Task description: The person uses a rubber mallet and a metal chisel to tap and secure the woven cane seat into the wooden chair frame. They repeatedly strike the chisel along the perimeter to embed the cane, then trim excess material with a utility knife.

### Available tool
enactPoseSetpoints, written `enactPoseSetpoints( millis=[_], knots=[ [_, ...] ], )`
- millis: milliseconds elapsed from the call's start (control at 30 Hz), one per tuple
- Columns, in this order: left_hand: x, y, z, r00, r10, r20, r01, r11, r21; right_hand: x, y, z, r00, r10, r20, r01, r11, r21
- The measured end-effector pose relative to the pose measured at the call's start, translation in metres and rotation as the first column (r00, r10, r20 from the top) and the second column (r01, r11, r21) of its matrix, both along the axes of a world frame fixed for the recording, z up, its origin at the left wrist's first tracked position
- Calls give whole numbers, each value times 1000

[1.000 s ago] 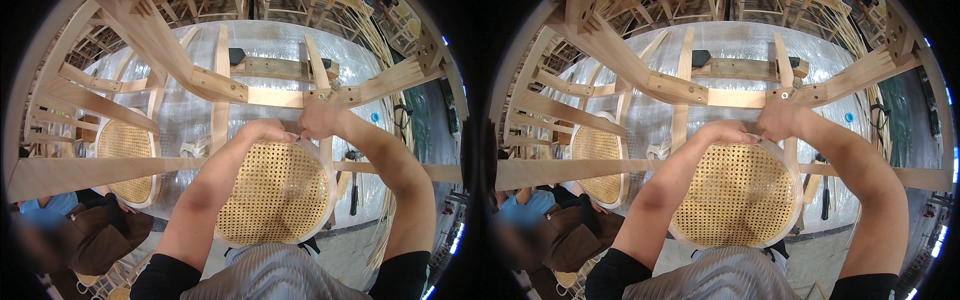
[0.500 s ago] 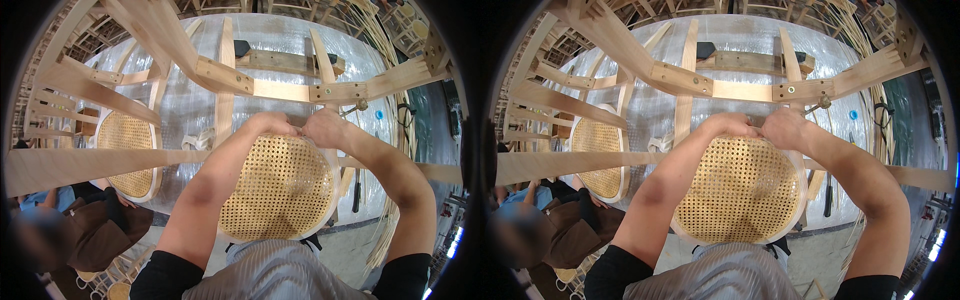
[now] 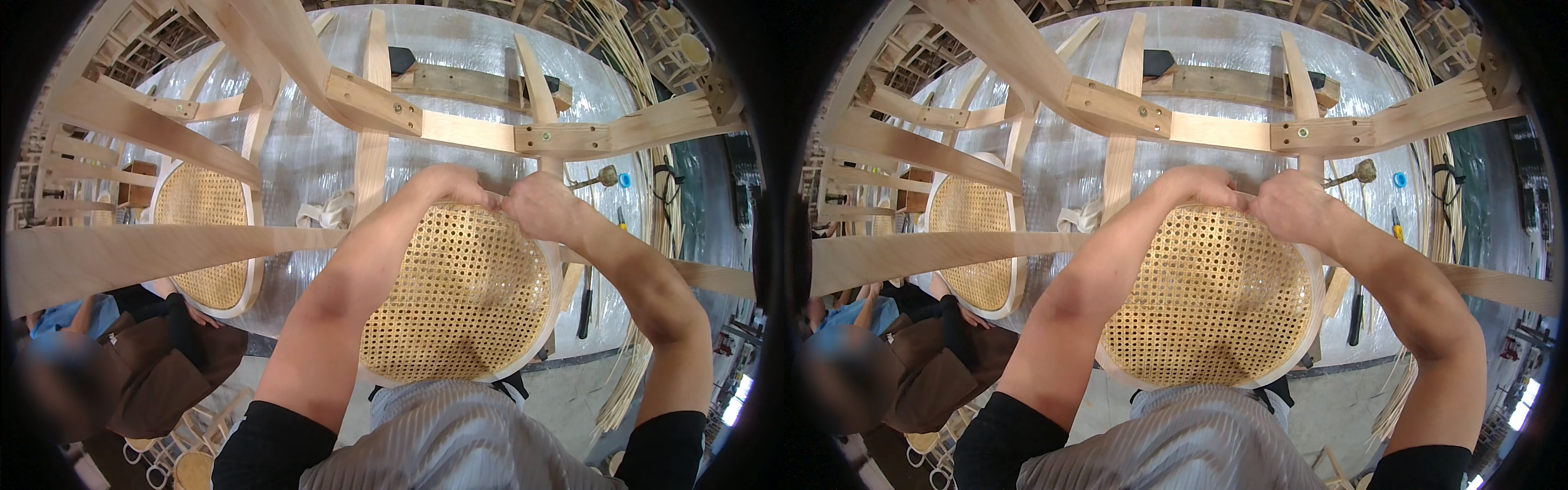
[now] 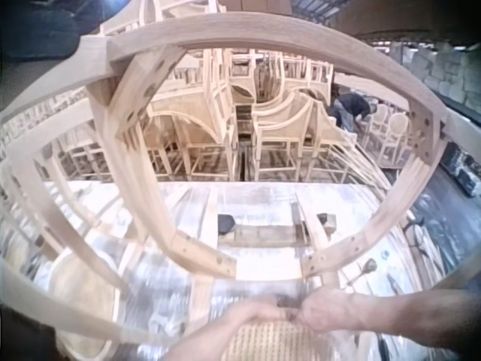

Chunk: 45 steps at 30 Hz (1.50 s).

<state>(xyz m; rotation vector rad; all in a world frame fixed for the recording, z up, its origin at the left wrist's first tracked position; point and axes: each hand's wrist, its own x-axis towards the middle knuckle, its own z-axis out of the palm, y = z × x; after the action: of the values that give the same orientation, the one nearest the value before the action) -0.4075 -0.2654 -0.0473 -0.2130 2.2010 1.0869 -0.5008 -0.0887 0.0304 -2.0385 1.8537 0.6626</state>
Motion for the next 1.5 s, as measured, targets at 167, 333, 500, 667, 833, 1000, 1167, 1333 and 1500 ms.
enactPoseSetpoints(
  millis=[167, 333, 500, 667, 833, 1000, 1167, 1333, 1500],
  knots=[
    [2, 0, -1, 999, -15, -48, 15, 1000, -14, 11, 6, 0, 999, -38, -28, 36, 997, -67],
    [1, 5, -5, 996, -11, -88, 8, 999, -34, 28, 15, -3, 993, -72, -95, 68, 996, -52],
    [4, 3, -12, 991, 23, -133, -29, 999, -46, 47, 21, -13, 979, -129, -159, 114, 989, -98],
    [31, 6, 8, 779, 469, -415, -481, 873, 82, 65, 17, -20, 949, -206, -240, 174, 974, -148],
    [110, 116, 14, 206, 973, -104, -749, 225, 624, 52, 35, -20, 956, -213, -204, 200, 976, -81],
    [125, 205, 9, 527, 465, 712, -600, -390, 699, 58, 12, -11, 958, -245, -150, 238, 969, -60],
    [84, 229, 18, 745, 243, 621, -271, -741, 615, 38, 14, -13, 968, -252, -12, 250, 964, -86],
    [49, 242, 25, 701, 332, 631, -87, -838, 538, 14, 9, -22, 966, -253, 47, 252, 968, 8],
    [36, 250, 52, 459, 241, 855, -230, -897, 377, 13, 6, -25, 985, -164, 61, 158, 983, 93]
  ],
)
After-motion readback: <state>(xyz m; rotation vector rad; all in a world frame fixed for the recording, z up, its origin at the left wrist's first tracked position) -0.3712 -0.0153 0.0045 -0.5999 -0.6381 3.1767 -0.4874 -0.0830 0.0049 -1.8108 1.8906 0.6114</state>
